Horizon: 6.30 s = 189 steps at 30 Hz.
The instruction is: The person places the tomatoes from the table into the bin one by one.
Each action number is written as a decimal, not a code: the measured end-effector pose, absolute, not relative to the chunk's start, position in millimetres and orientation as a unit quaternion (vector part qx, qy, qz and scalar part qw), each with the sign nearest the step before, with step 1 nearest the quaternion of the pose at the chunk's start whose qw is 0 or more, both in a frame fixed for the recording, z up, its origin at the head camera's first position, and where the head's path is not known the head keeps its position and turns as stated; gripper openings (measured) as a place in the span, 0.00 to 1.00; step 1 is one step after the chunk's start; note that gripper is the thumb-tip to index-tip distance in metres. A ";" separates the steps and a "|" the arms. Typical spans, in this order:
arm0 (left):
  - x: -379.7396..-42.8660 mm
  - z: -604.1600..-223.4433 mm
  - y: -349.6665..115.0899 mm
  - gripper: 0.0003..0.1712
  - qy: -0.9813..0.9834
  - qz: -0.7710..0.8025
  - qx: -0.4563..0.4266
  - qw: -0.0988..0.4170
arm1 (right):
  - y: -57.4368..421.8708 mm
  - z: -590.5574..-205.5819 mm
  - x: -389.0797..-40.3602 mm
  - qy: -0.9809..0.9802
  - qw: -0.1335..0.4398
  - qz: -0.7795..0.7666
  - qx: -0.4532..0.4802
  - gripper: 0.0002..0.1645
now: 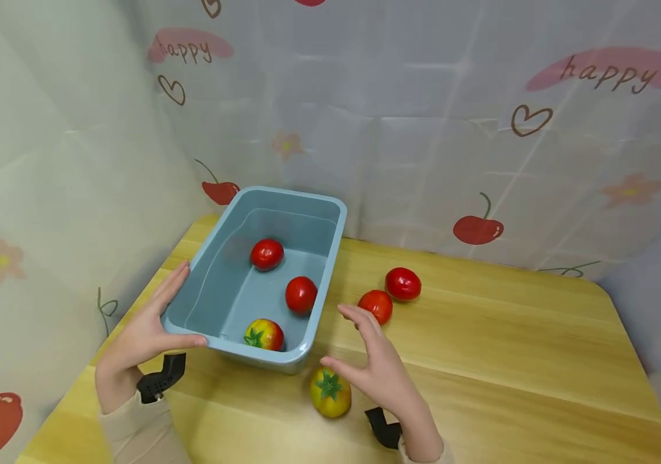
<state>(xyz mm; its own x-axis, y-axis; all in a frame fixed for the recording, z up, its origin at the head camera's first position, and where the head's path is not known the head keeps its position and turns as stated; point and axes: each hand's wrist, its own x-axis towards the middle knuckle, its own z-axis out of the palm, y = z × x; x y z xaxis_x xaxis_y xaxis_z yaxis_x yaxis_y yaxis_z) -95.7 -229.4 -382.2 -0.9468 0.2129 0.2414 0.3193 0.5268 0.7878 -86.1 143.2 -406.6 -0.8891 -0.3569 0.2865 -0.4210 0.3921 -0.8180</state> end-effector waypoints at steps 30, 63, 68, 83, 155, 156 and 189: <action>-92.8 -378.5 -227.7 0.68 -0.878 -0.451 -0.150 0.064 | 150.6 -442.8 -84.2 -0.869 -0.220 0.332 0.294 0.45; -94.4 -376.0 -224.8 0.68 -0.875 -0.456 -0.147 0.060 | 185.5 -393.6 -83.4 -0.826 -0.009 0.492 0.273 0.50; -94.8 -376.2 -225.2 0.68 -0.875 -0.457 -0.148 0.063 | 183.7 -385.5 -86.8 -0.820 0.012 0.503 0.273 0.51; -94.1 -377.1 -225.7 0.68 -0.874 -0.458 -0.150 0.069 | 159.9 -365.7 -100.2 -0.809 0.056 0.535 0.237 0.48; -92.6 -376.4 -221.9 0.64 -0.875 -0.458 -0.145 0.057 | 172.1 -426.1 -136.3 -0.813 0.070 0.570 0.095 0.38; -92.4 -376.2 -221.7 0.64 -0.875 -0.459 -0.145 0.057 | 173.8 -427.5 -137.7 -0.814 0.063 0.570 0.088 0.38; -93.2 -378.2 -222.4 0.65 -0.873 -0.461 -0.149 0.059 | 174.8 -494.3 -164.3 -0.854 0.060 0.517 0.016 0.41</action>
<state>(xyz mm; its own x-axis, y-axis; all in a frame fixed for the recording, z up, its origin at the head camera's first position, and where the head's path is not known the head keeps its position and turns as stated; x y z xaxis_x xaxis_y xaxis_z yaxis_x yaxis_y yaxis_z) -93.2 -222.4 -378.2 -0.9486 0.2053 0.2406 0.3145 0.5301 0.7875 -164.3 174.8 -494.3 -0.9923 0.0350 0.1186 -0.0890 0.4642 -0.8812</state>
